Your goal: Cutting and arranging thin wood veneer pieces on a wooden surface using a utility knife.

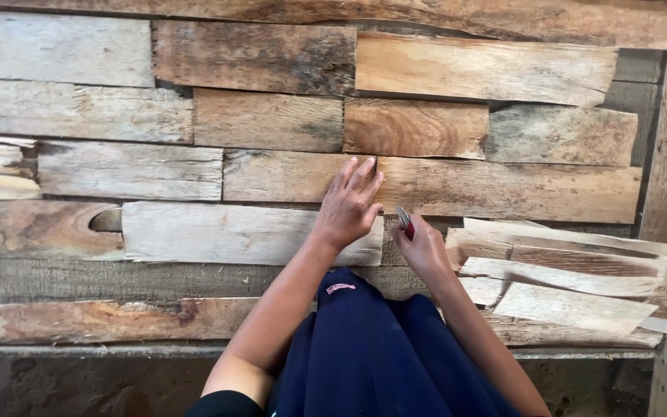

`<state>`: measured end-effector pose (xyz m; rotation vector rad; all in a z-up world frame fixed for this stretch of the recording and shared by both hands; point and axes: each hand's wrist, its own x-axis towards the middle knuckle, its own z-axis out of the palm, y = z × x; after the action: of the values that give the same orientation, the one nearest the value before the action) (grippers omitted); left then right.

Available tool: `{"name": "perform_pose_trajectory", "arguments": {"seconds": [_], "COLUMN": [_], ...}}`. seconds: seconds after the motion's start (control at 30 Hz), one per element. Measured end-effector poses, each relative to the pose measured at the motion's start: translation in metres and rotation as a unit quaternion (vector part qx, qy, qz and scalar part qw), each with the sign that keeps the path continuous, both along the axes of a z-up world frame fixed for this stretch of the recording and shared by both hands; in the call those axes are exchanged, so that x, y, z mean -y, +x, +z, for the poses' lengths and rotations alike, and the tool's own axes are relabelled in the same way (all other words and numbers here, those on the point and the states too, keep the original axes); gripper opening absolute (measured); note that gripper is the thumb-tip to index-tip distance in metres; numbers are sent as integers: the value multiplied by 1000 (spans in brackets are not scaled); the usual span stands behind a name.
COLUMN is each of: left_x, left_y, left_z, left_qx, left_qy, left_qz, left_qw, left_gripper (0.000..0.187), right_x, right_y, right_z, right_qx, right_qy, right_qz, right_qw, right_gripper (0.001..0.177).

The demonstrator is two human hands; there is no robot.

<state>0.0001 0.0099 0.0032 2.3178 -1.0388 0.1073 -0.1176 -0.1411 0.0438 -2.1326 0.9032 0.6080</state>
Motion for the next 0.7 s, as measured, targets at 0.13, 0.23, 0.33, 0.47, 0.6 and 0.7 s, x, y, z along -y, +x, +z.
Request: {"name": "perform_pose_trajectory", "arguments": {"seconds": [0.13, 0.23, 0.33, 0.47, 0.6, 0.7], "left_x": [-37, -83, -124, -159, -174, -175], "left_y": [-23, -54, -83, -104, -106, -106], "left_z": [12, -2, -9, -14, -16, -12], "left_qx": [19, 69, 20, -79, -182, -179], "left_qy": [-65, -47, 40, 91, 163, 172], "left_qz": [59, 169, 229, 315, 304, 288], "left_qw": [996, 982, 972, 941, 921, 925], "left_gripper": [46, 43, 63, 87, 94, 97], "right_x": [-16, -29, -38, -48, -45, -44], "right_y": [-15, -17, -21, -28, -45, -50], "right_z": [-8, 7, 11, 8, -21, -34], "right_qx": [33, 22, 21, 7, 72, 98], "right_qy": [16, 46, 23, 8, 17, 20], "right_qz": [-15, -34, 18, 9, -16, -39], "right_qw": [999, 998, 999, 1000, 997, 994], "right_gripper": [26, 28, 47, 55, 55, 57]}}
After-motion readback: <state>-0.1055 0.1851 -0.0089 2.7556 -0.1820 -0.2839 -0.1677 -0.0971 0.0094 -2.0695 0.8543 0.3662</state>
